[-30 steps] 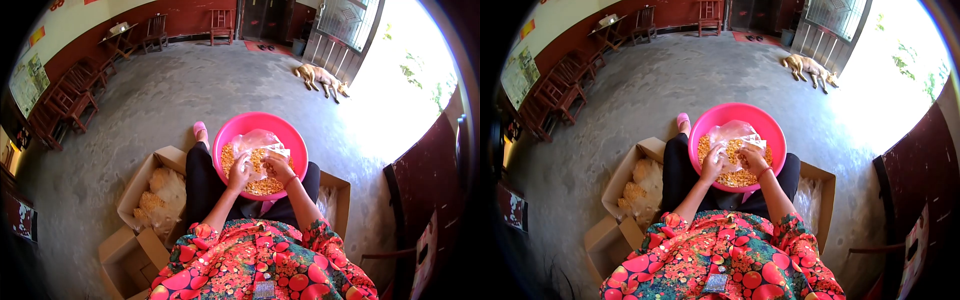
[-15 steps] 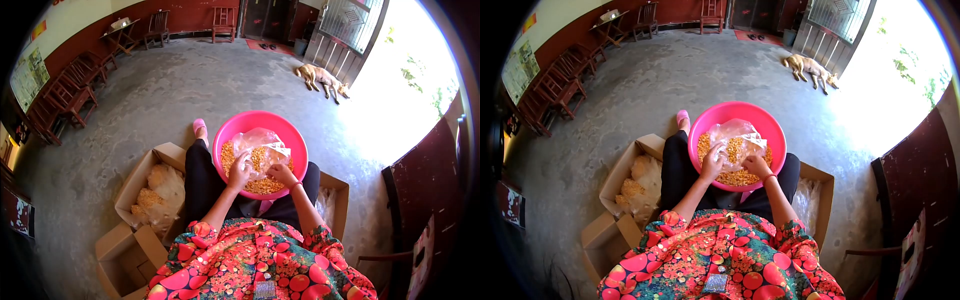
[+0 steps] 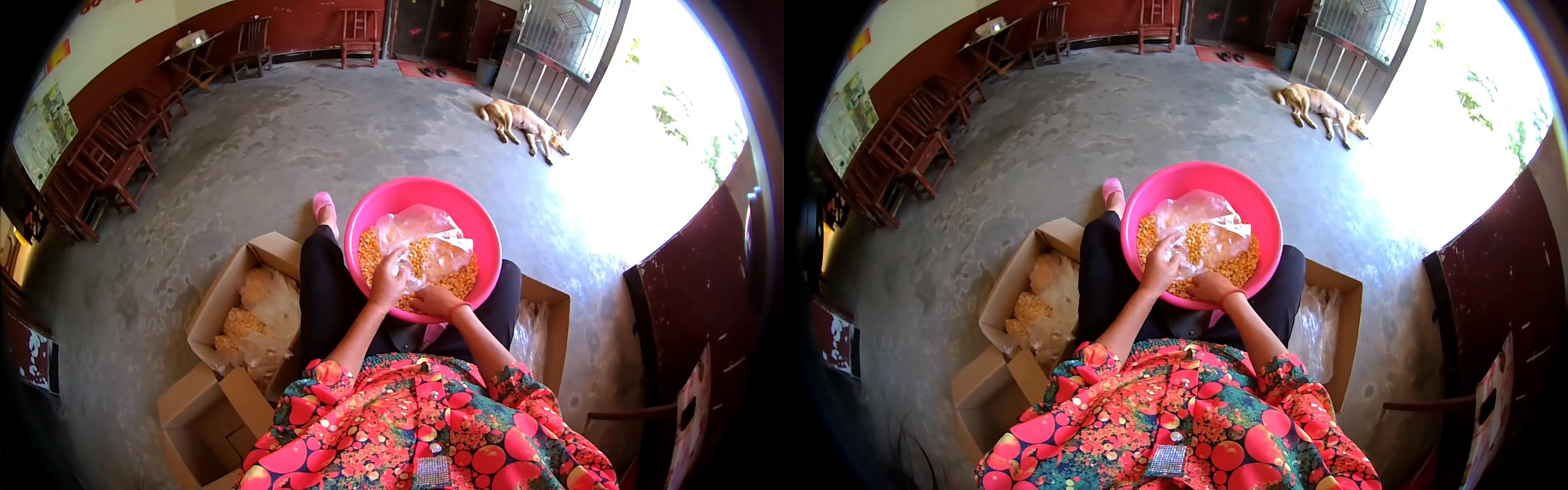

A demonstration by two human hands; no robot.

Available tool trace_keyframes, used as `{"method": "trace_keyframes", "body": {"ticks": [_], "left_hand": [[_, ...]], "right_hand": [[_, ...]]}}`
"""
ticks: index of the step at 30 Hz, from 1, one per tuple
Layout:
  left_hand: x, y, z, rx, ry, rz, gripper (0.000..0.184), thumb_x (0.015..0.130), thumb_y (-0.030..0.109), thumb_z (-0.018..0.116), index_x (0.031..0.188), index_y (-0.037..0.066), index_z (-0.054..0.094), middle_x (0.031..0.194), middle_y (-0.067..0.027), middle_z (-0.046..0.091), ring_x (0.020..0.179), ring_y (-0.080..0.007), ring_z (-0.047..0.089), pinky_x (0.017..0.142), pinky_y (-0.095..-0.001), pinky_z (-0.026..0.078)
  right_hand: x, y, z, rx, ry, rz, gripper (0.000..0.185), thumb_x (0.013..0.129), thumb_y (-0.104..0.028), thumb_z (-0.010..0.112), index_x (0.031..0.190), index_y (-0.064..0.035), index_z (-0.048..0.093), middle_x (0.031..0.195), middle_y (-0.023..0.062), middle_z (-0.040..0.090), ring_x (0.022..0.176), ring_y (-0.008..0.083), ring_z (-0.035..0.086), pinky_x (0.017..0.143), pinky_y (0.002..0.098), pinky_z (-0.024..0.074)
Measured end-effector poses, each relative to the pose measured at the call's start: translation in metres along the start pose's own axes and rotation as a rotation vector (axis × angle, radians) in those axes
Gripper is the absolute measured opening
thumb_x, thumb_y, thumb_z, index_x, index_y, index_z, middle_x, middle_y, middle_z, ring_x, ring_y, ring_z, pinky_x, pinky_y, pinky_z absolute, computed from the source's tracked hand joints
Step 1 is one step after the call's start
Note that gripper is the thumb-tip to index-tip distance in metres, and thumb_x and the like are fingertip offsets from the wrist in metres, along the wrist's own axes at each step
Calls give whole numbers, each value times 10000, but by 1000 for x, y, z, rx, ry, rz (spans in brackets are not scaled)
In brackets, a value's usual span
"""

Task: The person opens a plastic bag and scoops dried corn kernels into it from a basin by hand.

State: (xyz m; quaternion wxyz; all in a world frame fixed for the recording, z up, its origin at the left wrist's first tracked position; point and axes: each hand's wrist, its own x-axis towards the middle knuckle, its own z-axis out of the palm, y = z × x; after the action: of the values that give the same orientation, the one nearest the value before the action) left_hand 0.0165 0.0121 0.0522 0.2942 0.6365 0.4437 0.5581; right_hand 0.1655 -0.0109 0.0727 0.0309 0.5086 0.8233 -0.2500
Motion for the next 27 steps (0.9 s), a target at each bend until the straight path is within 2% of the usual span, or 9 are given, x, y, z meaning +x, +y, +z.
{"method": "trace_keyframes", "body": {"ticks": [4,7,9,10,12,13,17,22,27], "left_hand": [[1,0,-1,20,-17,16,390,705,-57,455,1090,-16,508,975,-148,585,751,-175,588,660,-275,477],[1,1,0,35,0,42,390,703,-53,454,1087,-14,510,986,-148,583,791,-184,587,695,-277,472],[1,4,-1,59,19,94,391,701,-51,453,1086,-12,512,994,-149,581,824,-191,586,720,-279,468],[1,5,-2,0,-10,13,392,698,-51,451,1084,-11,513,1006,-153,577,865,-201,579,751,-283,458],[1,9,-2,-59,-40,-67,394,696,-50,449,1082,-10,514,1019,-157,574,907,-212,572,782,-287,448],[1,11,-3,-43,-28,-38,396,694,-49,450,1083,-11,514,1027,-159,571,926,-218,566,796,-291,441],[1,9,-3,-30,-32,-35,399,693,-47,450,1087,-15,511,1038,-160,567,942,-220,560,807,-293,435],[1,9,-3,-18,-31,-23,399,695,-48,451,1090,-22,506,1032,-161,568,934,-218,561,804,-292,434],[1,9,-3,-11,-33,-24,399,699,-50,453,1094,-25,502,1029,-162,568,925,-222,565,802,-294,434]], "right_hand": [[2,12,5,81,25,-36,368,786,-337,439,850,-15,604,868,211,586,783,358,566,738,423,423],[-3,13,-1,229,123,-153,306,796,-284,468,825,-12,603,737,150,595,628,268,563,601,354,438],[-11,9,-14,814,-30,63,230,805,-241,469,773,-43,581,573,48,498,432,140,436,397,272,333],[-14,5,-19,816,-28,63,230,805,-241,469,773,-43,581,573,48,498,432,140,436,397,272,333],[-19,2,-27,1337,-43,216,174,818,-231,468,766,-80,536,548,-40,379,387,32,267,350,190,183],[-18,5,-27,1448,-64,174,165,820,-230,476,765,-78,510,559,-29,416,372,36,266,340,191,179],[-18,2,-26,1575,-6,292,182,817,-232,495,724,-77,513,551,-32,419,376,34,280,340,193,180],[-18,4,-21,1203,-17,196,228,815,-259,530,720,-56,573,522,-43,409,379,29,301,340,195,193],[-21,2,-26,1228,-103,169,198,841,-219,493,794,-46,577,521,-47,393,376,27,287,339,189,195]]}}
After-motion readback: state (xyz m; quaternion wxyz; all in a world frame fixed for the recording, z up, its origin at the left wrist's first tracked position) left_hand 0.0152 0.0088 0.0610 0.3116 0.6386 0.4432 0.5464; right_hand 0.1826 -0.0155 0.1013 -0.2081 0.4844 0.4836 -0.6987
